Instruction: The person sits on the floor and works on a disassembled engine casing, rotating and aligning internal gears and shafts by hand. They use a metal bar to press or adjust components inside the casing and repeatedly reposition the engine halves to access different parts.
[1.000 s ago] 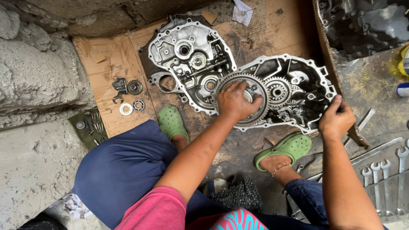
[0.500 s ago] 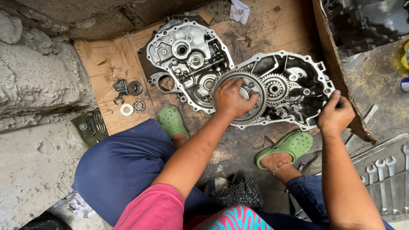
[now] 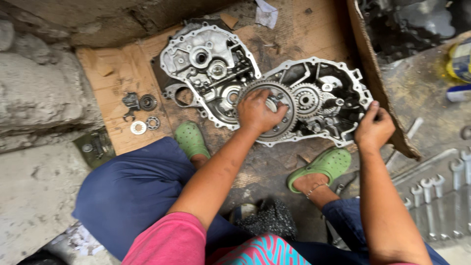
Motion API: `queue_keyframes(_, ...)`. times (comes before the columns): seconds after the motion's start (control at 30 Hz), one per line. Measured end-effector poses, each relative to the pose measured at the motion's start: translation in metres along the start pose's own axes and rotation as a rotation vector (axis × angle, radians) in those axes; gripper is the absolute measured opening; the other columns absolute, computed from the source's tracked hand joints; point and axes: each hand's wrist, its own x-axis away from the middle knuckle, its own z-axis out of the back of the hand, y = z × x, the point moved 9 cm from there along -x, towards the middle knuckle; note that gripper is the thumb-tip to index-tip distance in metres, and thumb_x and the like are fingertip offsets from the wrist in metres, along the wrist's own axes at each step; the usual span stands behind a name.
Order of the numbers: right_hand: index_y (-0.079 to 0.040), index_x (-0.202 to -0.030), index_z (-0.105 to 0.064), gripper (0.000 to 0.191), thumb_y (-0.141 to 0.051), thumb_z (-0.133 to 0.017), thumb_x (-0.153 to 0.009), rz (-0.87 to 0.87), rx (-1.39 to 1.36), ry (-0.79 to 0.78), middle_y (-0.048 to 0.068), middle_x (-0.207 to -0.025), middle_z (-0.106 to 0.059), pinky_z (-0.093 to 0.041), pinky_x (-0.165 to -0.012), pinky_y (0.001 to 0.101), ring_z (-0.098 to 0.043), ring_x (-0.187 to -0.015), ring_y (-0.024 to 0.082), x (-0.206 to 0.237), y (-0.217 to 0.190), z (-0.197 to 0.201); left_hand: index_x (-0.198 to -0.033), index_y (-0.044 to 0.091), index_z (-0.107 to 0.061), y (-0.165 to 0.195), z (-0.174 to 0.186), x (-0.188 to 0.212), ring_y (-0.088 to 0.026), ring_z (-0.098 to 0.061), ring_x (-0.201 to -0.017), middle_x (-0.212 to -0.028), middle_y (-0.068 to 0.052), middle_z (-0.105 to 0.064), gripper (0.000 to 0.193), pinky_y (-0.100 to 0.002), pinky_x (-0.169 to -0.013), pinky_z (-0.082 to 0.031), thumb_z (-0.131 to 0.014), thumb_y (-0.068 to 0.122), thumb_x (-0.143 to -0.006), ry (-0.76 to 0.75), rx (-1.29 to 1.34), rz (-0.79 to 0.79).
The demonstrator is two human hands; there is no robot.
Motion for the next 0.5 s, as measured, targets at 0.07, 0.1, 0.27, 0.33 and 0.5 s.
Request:
queue_keyframes(0.07, 0.003, -0.1, -0.074, 0.041, -0.034, -0.064, -0.113, 0.073, 0.012, 0.016, 0.022, -0.086, -0.071, -0.051, -0.073, 0.042, -0.066, -0.075, 0.03, -0.004, -0.003, 0.003, -0.099, 0.008, -0.078, 0.002, 0.001, 0.001, -0.035, -0.07, -0.104, -0.11, -0.016, -0.075, 0.048, -0.046, -0.091, -0.055, -0.072, 0.047, -0.073, 0.08, 0.026, -0.03)
queue_keyframes(0.1, 0.002, -0.106, -0.074, 0.035, -0.031, -0.064, -0.114, 0.136, 0.019, 0.041, 0.021, -0.091, -0.071, -0.052, -0.075, 0.0407, -0.067, -0.079, 0.029, -0.007, -0.007, 0.008, -0.1, 0.007, -0.077, 0.006, 0.004, 0.002, -0.035, -0.07, -0.102, -0.107, -0.016, -0.075, 0.047, -0.046, -0.089, -0.056, -0.074, 0.046, -0.073, 0.145, 0.053, -0.08)
queue_keyframes(0.27, -0.002, -0.103, -0.061, 0.015, -0.016, -0.064, -0.106, -0.099, -0.551, -0.013, 0.008, -0.089, -0.067, -0.053, -0.073, 0.0313, -0.063, -0.077, 0.018, -0.01, 0.007, 0.029, -0.093, 0.012, -0.078, 0.009, -0.002, 0.001, -0.036, -0.072, -0.088, -0.095, -0.014, -0.076, 0.034, -0.048, -0.079, -0.056, -0.075, 0.04, -0.075, 0.126, 0.042, -0.104)
queue_keyframes(0.33, -0.003, -0.104, -0.063, 0.019, -0.021, -0.058, -0.104, -0.37, -0.812, -0.207, 0.008, -0.09, -0.07, -0.056, -0.072, 0.0307, -0.069, -0.077, 0.017, 0.006, 0.007, 0.006, -0.094, 0.012, -0.078, 0.009, -0.005, 0.0, -0.036, -0.071, -0.089, -0.096, -0.014, -0.076, 0.031, -0.048, -0.08, -0.056, -0.074, 0.038, -0.078, 0.065, 0.071, -0.082)
queue_keyframes(0.5, 0.0, -0.127, -0.067, 0.045, -0.035, -0.056, -0.1, -0.807, -0.657, -0.596, 0.011, -0.113, -0.074, -0.052, -0.09, 0.0331, -0.066, -0.101, 0.022, 0.048, -0.014, -0.048, -0.092, 0.012, -0.077, 0.013, -0.002, -0.001, -0.036, -0.071, -0.089, -0.094, -0.013, -0.076, 0.031, -0.048, -0.078, -0.056, -0.074, 0.037, -0.075, 0.095, 0.051, -0.079)
